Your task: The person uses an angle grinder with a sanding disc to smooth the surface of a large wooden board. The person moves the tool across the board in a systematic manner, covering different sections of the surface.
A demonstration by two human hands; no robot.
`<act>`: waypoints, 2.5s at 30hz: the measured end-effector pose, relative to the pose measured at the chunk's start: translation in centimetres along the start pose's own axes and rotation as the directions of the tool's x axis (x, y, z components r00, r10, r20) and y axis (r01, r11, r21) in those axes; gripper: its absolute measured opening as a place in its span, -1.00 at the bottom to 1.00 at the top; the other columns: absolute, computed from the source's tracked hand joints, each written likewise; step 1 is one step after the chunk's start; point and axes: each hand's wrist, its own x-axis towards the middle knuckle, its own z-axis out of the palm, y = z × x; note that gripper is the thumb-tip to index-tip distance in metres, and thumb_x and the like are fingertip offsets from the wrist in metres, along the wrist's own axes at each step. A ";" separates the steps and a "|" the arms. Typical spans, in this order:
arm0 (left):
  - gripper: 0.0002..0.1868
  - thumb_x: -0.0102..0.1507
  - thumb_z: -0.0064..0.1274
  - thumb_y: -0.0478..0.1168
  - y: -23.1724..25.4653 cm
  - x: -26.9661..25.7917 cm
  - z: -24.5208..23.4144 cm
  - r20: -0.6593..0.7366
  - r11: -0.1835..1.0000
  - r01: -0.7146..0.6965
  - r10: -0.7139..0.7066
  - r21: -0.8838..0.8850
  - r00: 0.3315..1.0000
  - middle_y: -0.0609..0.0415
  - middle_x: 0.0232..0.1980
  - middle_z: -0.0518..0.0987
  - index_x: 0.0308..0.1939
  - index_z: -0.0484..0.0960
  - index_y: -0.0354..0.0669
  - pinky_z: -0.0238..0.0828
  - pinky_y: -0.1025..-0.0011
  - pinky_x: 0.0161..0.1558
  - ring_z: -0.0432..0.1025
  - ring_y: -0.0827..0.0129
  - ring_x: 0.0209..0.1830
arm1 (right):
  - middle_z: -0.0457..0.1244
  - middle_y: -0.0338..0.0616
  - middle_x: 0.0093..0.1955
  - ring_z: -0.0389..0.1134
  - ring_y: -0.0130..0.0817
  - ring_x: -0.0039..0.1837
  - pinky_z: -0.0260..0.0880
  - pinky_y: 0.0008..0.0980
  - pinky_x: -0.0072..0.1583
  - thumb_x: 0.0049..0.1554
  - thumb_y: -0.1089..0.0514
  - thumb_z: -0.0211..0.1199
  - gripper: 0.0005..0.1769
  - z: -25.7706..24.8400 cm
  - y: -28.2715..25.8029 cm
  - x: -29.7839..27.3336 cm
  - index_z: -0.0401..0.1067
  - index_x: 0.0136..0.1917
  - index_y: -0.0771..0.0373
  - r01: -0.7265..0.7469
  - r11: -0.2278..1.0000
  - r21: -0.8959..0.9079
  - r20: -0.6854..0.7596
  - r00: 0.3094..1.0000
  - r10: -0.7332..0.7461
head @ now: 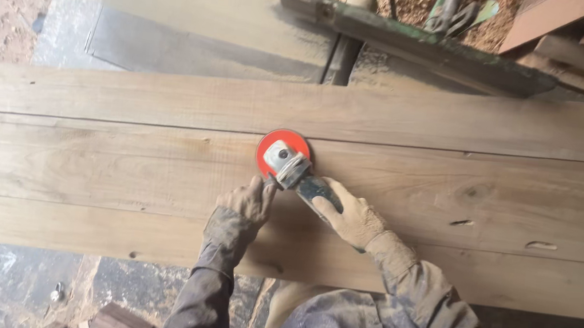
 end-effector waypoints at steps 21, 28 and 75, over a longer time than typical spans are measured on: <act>-0.53 0.42 -0.20 0.22 11.1 11.2 -0.5 0.187 0.793 0.178 -0.082 -0.583 0.979 -0.16 -0.45 0.64 -0.16 0.47 -0.12 0.50 -0.01 -0.37 0.58 -0.10 -0.44 | 0.36 0.11 0.28 0.41 -0.03 0.31 0.34 -0.09 0.30 0.15 -0.39 0.00 -0.17 -7.6 11.4 -5.2 0.16 0.55 0.06 -0.157 0.983 0.091 -0.167 0.971 0.171; -0.53 0.41 -0.18 0.21 17.3 13.2 -0.6 0.147 0.796 0.120 -0.039 -0.593 0.988 -0.16 -0.49 0.62 -0.17 0.48 -0.13 0.50 -0.01 -0.43 0.57 -0.09 -0.49 | 0.34 0.12 0.32 0.35 0.02 0.39 0.29 -0.08 0.35 0.15 -0.37 0.01 -0.17 -10.8 16.7 -8.1 0.17 0.55 0.05 -0.193 0.976 0.099 -0.206 0.956 0.210; -0.52 0.39 -0.17 0.23 31.6 13.3 2.1 0.154 0.756 0.120 -0.025 -0.644 0.988 -0.15 -0.37 0.64 -0.14 0.49 -0.12 0.50 -0.01 -0.42 0.59 -0.07 -0.41 | 0.38 0.13 0.24 0.41 -0.06 0.30 0.38 -0.08 0.27 0.11 -0.46 0.05 -0.10 -15.7 29.5 -14.2 0.21 0.54 0.07 -0.231 0.973 0.017 -0.216 0.949 0.229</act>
